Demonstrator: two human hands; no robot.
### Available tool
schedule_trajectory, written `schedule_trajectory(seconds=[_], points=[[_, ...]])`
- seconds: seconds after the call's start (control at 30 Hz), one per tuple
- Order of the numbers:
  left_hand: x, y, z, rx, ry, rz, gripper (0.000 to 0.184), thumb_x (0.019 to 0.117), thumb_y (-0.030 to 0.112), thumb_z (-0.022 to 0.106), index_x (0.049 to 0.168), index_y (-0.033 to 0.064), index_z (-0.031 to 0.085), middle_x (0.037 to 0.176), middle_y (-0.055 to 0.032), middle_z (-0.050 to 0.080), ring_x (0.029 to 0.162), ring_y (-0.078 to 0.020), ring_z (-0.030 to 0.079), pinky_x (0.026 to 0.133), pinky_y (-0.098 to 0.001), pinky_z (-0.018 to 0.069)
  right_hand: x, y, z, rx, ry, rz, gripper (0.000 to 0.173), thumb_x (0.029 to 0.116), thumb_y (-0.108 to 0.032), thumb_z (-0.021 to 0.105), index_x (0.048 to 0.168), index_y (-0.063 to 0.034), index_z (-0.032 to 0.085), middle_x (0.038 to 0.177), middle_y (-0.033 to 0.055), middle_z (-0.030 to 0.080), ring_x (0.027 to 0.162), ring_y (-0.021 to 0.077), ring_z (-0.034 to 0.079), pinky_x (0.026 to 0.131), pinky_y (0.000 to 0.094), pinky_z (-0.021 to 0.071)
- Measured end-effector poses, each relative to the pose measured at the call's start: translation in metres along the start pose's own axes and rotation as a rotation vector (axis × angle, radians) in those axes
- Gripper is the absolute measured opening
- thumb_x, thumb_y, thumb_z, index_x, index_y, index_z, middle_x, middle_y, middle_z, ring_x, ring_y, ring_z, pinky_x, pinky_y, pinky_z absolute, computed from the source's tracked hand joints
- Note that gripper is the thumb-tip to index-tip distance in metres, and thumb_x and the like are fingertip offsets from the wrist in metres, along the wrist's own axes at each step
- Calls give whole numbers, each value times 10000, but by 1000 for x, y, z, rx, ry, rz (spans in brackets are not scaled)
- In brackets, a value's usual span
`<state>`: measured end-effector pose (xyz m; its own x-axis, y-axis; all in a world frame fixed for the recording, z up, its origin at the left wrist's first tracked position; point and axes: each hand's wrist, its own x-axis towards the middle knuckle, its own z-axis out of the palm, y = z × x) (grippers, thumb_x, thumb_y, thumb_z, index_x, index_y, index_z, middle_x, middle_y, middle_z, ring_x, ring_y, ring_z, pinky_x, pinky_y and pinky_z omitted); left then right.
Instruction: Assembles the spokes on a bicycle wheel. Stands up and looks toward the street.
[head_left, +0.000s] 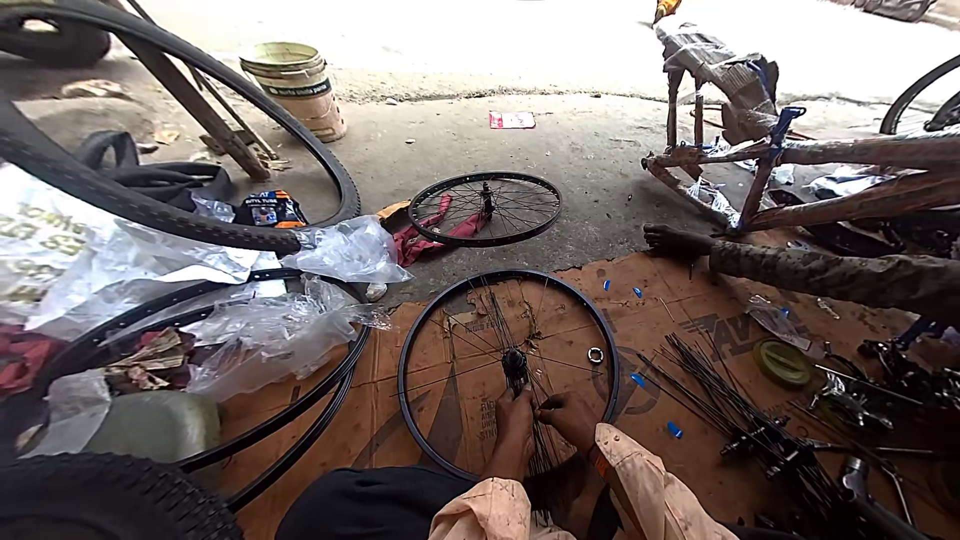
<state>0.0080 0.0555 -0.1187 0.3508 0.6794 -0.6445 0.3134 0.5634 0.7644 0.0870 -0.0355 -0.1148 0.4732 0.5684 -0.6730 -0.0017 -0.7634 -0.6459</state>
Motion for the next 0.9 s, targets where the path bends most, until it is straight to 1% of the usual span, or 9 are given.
schedule_trajectory(seconds=[0.1, 0.17, 0.23, 0.3, 0.43, 0.6, 0.73, 0.83, 0.9], points=[[-1, 3, -3, 32, -13, -8, 196, 1048, 150, 582, 1092, -29, 647, 883, -124, 594, 743, -190, 573, 673, -344, 505, -7, -12, -14, -275, 59, 21, 291, 960, -324, 615, 1118, -116, 743, 1077, 119, 710, 1022, 267, 667, 894, 518, 509], [0, 2, -4, 50, -10, -5, 191, 1046, 159, 587, 1083, -16, 654, 889, -119, 597, 760, -193, 582, 684, -351, 509, -18, -24, -23, -515, 170, 81, 354, 998, -306, 532, 1284, -150, 672, 1199, 159, 698, 1151, 336, 663, 952, 567, 518], [0, -1, -3, 45, -3, -4, 189, 1046, 159, 587, 1086, -16, 648, 884, -119, 590, 744, -192, 577, 674, -348, 509, -25, -29, -28, -641, 285, 112, 486, 1016, -289, 501, 1496, -213, 498, 1225, 171, 695, 1149, 362, 669, 954, 556, 520], [1, 0, -2, 32, 5, -3, 198, 1051, 168, 582, 1100, -15, 642, 888, -128, 590, 735, -199, 579, 664, -357, 517, -26, -28, -30, -651, 301, 75, 562, 1013, -311, 514, 1559, -229, 409, 1205, 165, 698, 1131, 358, 675, 947, 547, 523], [-2, 3, -1, 16, 11, -5, 203, 1049, 168, 587, 1110, -15, 651, 913, -129, 603, 769, -197, 578, 699, -347, 500, -22, -9, -20, -355, 69, -48, 422, 1007, -361, 577, 1349, -117, 614, 1116, 153, 690, 1036, 310, 671, 935, 530, 522], [-5, 4, -2, -31, 5, -29, 175, 1017, 130, 635, 1085, -29, 659, 841, -112, 604, 688, -169, 567, 624, -299, 483, -14, 14, 4, 2, -32, -38, 319, 959, -394, 676, 1068, -100, 732, 895, 48, 672, 741, 154, 595, 709, 388, 488], [-4, 2, -3, -81, -9, -25, 238, 1065, 187, 559, 1069, -27, 662, 811, -97, 600, 677, -165, 571, 627, -291, 493, -11, 18, 10, 173, 1, 7, 221, 945, -326, 687, 993, -113, 723, 770, -3, 590, 593, 101, 481, 575, 319, 412], [-4, 3, -1, -135, 6, -43, 405, 1128, 282, 382, 1042, -4, 655, 784, -74, 598, 650, -154, 568, 584, -274, 468, -11, 21, 11, 278, 23, 13, 200, 972, -276, 635, 1033, -91, 677, 791, 21, 586, 616, 120, 523, 589, 320, 454], [-2, 2, -1, -124, 17, -36, 384, 1132, 252, 367, 1089, -5, 648, 824, -79, 582, 672, -154, 561, 608, -276, 477, -16, 17, 10, 374, 10, 39, 201, 1019, -234, 586, 1109, -61, 633, 822, 40, 599, 643, 129, 579, 599, 300, 505]])
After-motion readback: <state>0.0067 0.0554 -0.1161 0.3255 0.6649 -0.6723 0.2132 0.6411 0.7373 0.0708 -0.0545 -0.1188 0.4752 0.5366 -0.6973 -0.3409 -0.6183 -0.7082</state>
